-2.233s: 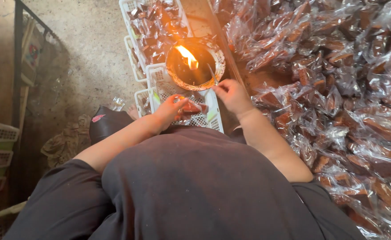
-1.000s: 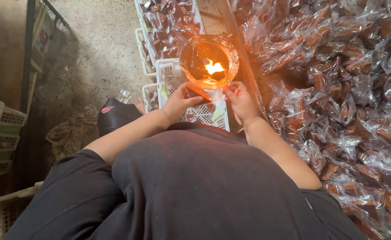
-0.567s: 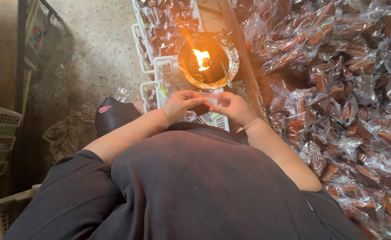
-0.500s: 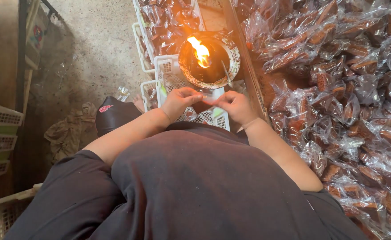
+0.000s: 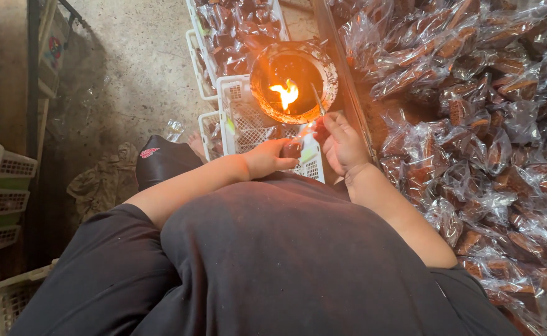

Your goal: Sealing individual plastic bags containing baked goods by passing the open ends over a flame.

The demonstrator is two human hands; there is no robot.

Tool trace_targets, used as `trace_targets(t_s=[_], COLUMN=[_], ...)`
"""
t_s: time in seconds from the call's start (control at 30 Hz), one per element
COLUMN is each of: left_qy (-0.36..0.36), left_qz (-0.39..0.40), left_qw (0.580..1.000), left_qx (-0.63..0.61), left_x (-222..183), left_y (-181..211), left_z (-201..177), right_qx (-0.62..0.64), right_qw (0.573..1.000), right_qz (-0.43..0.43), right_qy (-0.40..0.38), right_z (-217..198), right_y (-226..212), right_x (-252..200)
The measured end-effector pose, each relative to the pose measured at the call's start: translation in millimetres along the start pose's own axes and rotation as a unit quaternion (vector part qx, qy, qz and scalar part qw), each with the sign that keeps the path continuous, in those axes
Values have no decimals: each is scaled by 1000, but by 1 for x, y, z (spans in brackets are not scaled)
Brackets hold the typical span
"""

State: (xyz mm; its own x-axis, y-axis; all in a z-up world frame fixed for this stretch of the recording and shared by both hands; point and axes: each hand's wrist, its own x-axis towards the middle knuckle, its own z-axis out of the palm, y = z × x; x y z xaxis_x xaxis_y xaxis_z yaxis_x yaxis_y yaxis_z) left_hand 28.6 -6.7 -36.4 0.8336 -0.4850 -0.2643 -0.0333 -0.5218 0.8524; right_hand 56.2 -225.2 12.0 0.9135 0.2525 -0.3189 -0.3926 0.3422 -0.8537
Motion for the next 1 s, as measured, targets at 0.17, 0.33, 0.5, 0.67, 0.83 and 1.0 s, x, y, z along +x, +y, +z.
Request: trace_targets(t_s=[0.17, 0.33, 0.5, 0.67, 0.83, 1.0], left_qy=[13, 57, 76, 45, -17, 52], left_qz=[64, -53, -123, -58, -18, 30], left_qw=[904, 827, 798, 824, 884, 915], left_qx=[-422, -557, -586, -562, -467, -399], left_x=[3, 22, 23, 8, -10, -4], left_y=[3, 7, 14, 26, 34, -11], left_z=[6, -4, -14, -11, -5, -8], right_qx=[-108, -164, -225, -217, -107, -50], right_qw=[992, 985, 973, 976, 994, 997], right_qz=[-33, -12, -24, -8, 15, 32], right_qy=[-47, -55, -44, -32, 11, 50], right_z=[-4, -7, -7, 5, 17, 19], right_y=[13, 18, 14, 7, 15, 12], right_x=[6, 7, 8, -2, -6, -11])
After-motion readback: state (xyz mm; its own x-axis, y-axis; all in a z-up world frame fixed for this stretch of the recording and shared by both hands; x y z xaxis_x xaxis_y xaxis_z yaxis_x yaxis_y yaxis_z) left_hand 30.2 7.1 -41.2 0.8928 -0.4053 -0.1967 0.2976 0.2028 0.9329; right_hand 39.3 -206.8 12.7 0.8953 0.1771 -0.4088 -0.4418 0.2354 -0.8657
